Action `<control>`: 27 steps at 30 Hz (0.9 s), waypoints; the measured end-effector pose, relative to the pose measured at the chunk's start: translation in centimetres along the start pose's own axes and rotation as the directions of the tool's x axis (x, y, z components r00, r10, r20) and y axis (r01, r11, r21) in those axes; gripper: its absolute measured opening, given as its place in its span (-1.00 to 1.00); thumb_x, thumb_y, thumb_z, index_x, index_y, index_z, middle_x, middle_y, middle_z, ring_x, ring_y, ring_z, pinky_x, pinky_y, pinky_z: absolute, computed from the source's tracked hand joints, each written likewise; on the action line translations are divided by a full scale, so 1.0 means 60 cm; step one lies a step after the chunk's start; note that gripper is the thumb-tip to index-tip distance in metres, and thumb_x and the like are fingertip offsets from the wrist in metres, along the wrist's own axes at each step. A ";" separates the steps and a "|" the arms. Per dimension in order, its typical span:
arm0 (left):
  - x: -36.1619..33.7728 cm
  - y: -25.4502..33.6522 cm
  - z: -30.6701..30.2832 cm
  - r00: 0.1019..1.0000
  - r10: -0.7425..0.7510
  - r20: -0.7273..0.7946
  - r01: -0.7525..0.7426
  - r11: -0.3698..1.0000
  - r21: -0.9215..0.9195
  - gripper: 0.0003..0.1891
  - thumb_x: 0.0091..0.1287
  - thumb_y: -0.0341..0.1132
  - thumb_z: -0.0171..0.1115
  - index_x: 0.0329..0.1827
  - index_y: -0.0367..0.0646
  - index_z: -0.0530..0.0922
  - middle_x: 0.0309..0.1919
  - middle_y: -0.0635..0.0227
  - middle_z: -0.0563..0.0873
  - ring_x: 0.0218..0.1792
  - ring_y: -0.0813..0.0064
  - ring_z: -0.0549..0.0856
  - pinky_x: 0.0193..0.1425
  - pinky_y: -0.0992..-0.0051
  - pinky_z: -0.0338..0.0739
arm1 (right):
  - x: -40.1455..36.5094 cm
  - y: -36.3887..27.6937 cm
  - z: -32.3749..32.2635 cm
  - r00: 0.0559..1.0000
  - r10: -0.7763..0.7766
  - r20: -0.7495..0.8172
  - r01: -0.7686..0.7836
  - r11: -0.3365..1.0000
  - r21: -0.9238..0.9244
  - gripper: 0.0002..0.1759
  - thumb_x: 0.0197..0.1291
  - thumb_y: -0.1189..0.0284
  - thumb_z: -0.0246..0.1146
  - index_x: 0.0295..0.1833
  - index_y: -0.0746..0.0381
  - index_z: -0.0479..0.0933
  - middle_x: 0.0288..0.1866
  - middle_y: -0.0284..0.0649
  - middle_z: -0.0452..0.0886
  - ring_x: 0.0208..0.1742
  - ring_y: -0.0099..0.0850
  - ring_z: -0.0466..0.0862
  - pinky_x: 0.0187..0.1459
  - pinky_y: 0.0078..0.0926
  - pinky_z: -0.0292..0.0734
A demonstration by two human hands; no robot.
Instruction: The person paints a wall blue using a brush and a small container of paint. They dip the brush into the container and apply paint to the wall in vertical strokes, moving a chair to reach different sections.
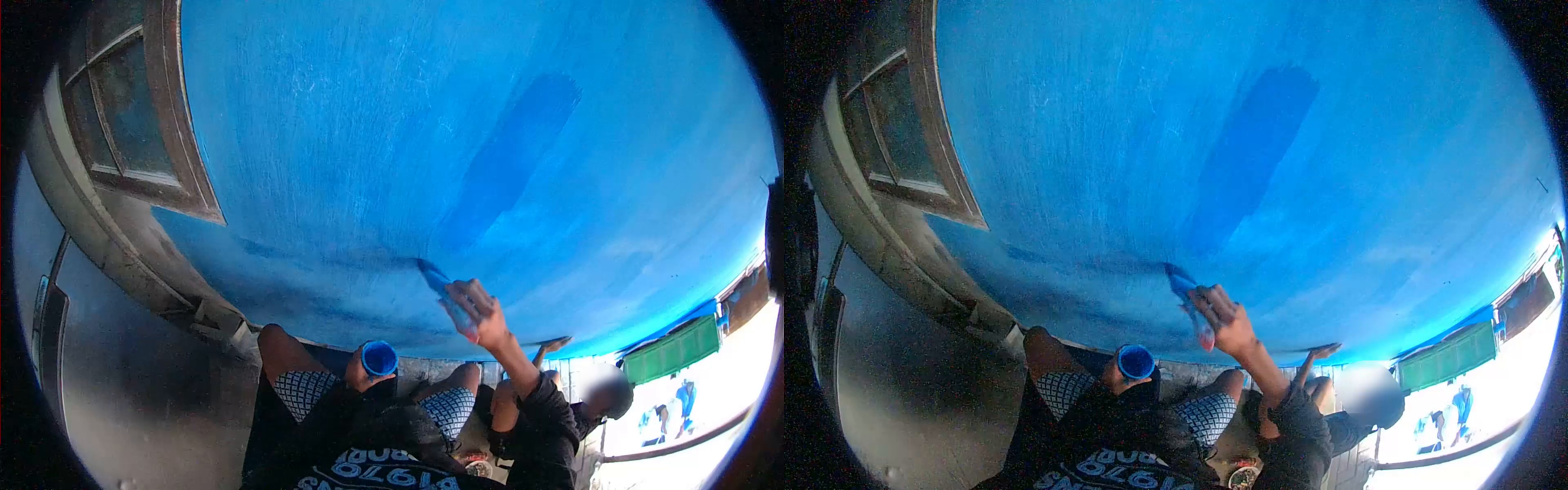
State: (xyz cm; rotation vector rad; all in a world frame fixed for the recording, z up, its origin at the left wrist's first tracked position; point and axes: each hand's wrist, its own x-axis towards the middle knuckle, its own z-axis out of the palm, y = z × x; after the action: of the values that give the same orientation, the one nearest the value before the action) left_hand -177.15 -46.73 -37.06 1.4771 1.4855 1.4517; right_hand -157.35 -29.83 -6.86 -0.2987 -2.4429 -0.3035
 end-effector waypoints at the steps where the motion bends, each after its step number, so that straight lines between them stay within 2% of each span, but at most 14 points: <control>1: -0.004 0.012 -0.001 1.000 -0.013 0.008 0.013 1.000 -0.001 -0.07 -0.12 -0.05 0.77 0.30 -0.16 0.44 0.14 0.13 0.67 0.19 0.13 0.67 0.23 0.10 0.58 | 0.004 0.002 -0.010 1.000 0.011 0.007 -0.011 1.000 0.007 -0.65 0.07 0.50 0.51 0.00 0.33 0.70 0.00 -0.14 0.71 -0.11 -0.25 0.73 -0.25 -0.36 0.68; 3: 0.005 0.048 -0.006 0.994 -0.100 0.034 0.103 0.987 -0.124 -0.06 -0.14 -0.01 0.77 0.29 -0.18 0.44 0.12 0.12 0.67 0.17 0.11 0.68 0.21 0.09 0.59 | 0.036 0.035 -0.058 0.995 -0.009 -0.101 -0.008 0.987 -0.162 -0.68 0.08 0.54 0.50 -0.01 0.29 0.69 0.05 -0.17 0.72 -0.05 -0.26 0.74 -0.09 -0.29 0.66; 5: 0.011 0.035 -0.005 0.997 -0.066 0.042 0.069 0.995 -0.065 -0.06 -0.15 0.00 0.77 0.27 -0.19 0.45 0.10 0.11 0.68 0.15 0.11 0.69 0.20 0.09 0.60 | 0.052 0.100 -0.109 0.929 0.288 -0.230 -0.248 0.950 0.187 -0.74 0.16 0.53 0.45 -0.01 0.23 0.68 0.07 -0.18 0.74 0.00 -0.22 0.75 0.07 -0.25 0.62; 6: 0.009 0.024 -0.001 0.998 -0.041 0.040 0.042 0.999 -0.010 -0.06 -0.16 0.01 0.77 0.26 -0.20 0.45 0.08 0.10 0.69 0.13 0.10 0.69 0.18 0.09 0.61 | 0.126 0.089 -0.200 0.953 0.244 -0.181 -0.299 0.859 -0.416 -0.77 0.21 0.52 0.42 -0.01 0.26 0.67 0.04 -0.15 0.74 0.04 -0.20 0.74 0.13 -0.24 0.60; 9: -0.008 -0.049 0.028 0.985 -0.117 0.125 0.122 0.992 -0.038 -0.06 -0.17 0.01 0.78 0.25 -0.21 0.45 0.05 0.08 0.69 0.11 0.09 0.70 0.17 0.10 0.61 | 0.260 0.120 -0.336 0.800 -0.208 -0.563 -0.117 0.866 -0.486 -0.77 0.25 0.46 0.42 -0.03 0.32 0.66 -0.04 -0.09 0.74 -0.04 -0.13 0.75 0.05 -0.19 0.63; 11: 0.007 0.011 0.011 0.996 -0.062 0.071 0.056 0.995 0.077 -0.06 -0.17 0.01 0.78 0.25 -0.21 0.46 0.05 0.08 0.69 0.11 0.09 0.70 0.16 0.10 0.62 | 0.276 0.116 -0.341 0.815 -0.301 -0.495 -0.117 0.751 -0.649 -0.77 0.32 0.43 0.35 0.01 0.32 0.66 -0.03 -0.06 0.74 -0.04 -0.11 0.74 0.01 -0.21 0.65; 13: 0.002 -0.033 0.025 0.992 -0.069 0.110 0.068 0.998 0.015 -0.05 -0.16 0.01 0.77 0.27 -0.21 0.45 0.07 0.08 0.68 0.12 0.09 0.70 0.17 0.10 0.62 | 0.230 0.123 -0.296 0.985 -0.040 -0.169 -0.084 0.742 -0.665 -0.74 0.32 0.45 0.31 0.07 0.30 0.67 -0.01 -0.06 0.74 -0.05 -0.10 0.74 -0.03 -0.21 0.66; 15: -0.012 -0.027 0.028 0.991 -0.100 0.091 0.105 0.993 -0.048 -0.05 -0.15 0.00 0.77 0.27 -0.21 0.44 0.09 0.07 0.68 0.12 0.08 0.70 0.17 0.10 0.62 | 0.125 0.121 -0.204 0.977 -0.170 -0.127 0.093 0.879 -0.467 -0.60 0.21 0.55 0.31 0.19 0.36 0.63 -0.01 -0.04 0.74 -0.09 -0.07 0.73 -0.07 -0.19 0.65; 17: -0.001 -0.012 0.025 0.993 -0.103 0.059 0.109 0.989 -0.103 -0.06 -0.14 -0.01 0.77 0.28 -0.21 0.43 0.11 0.07 0.67 0.12 0.08 0.70 0.17 0.10 0.63 | 0.060 0.080 -0.119 0.940 -0.340 -0.024 0.253 0.743 -0.620 -0.53 -0.06 0.62 0.43 0.07 0.32 0.73 -0.10 -0.19 0.66 -0.28 -0.37 0.68 -0.55 -0.57 0.56; 18: 0.001 -0.007 0.021 0.996 -0.081 0.050 0.081 0.997 0.000 -0.04 -0.14 -0.01 0.77 0.31 -0.19 0.41 0.13 0.08 0.66 0.15 0.09 0.69 0.18 0.07 0.63 | 0.022 0.057 -0.079 0.963 -0.270 -0.012 0.238 0.867 -0.438 -0.52 -0.24 0.65 0.37 -0.04 0.46 0.72 -0.10 -0.06 0.70 -0.30 -0.37 0.68 -0.43 -0.56 0.61; 20: -0.002 -0.004 0.015 0.997 -0.053 0.060 0.046 0.993 0.112 -0.01 -0.14 -0.02 0.77 0.33 -0.16 0.38 0.14 0.10 0.66 0.19 0.09 0.68 0.20 0.04 0.63 | -0.066 0.009 -0.011 0.992 -0.114 0.050 0.124 0.948 -0.294 -0.45 -0.21 0.64 0.36 0.07 0.41 0.69 -0.13 -0.15 0.65 -0.21 -0.30 0.71 -0.47 -0.53 0.56; 23: 0.007 -0.007 0.015 0.999 -0.031 0.038 0.028 0.996 0.090 -0.03 -0.13 -0.03 0.77 0.32 -0.19 0.39 0.13 0.08 0.66 0.17 0.08 0.68 0.20 0.08 0.62 | -0.112 -0.024 0.009 0.943 0.122 0.308 -0.097 0.991 -0.095 -0.53 0.20 0.47 0.36 0.24 0.34 0.59 -0.04 -0.20 0.61 -0.01 -0.25 0.71 -0.35 -0.39 0.66; 24: 0.009 -0.007 0.016 0.999 -0.025 0.030 0.022 0.997 0.081 -0.03 -0.13 -0.03 0.77 0.31 -0.20 0.40 0.13 0.07 0.66 0.16 0.07 0.68 0.20 0.10 0.62 | -0.107 -0.004 0.002 0.945 0.128 0.300 -0.101 0.989 -0.105 -0.53 0.20 0.47 0.36 0.24 0.34 0.59 -0.04 -0.20 0.61 -0.01 -0.25 0.71 -0.35 -0.39 0.66; 27: -0.003 -0.005 0.021 0.993 -0.097 0.063 0.093 0.993 0.067 -0.03 -0.14 -0.03 0.77 0.31 -0.21 0.39 0.12 0.07 0.66 0.16 0.07 0.68 0.21 0.12 0.61 | -0.025 0.088 -0.086 0.983 0.039 -0.181 -0.069 0.984 -0.162 -0.70 0.23 0.50 0.41 0.09 0.27 0.69 -0.03 -0.14 0.69 -0.07 -0.32 0.74 -0.21 -0.37 0.67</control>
State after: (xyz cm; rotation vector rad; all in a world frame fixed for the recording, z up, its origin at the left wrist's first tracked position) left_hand -176.03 -46.45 -37.69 1.4571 1.5536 1.2981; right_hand -151.71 -26.51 -3.11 -0.3937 -2.2343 -0.4924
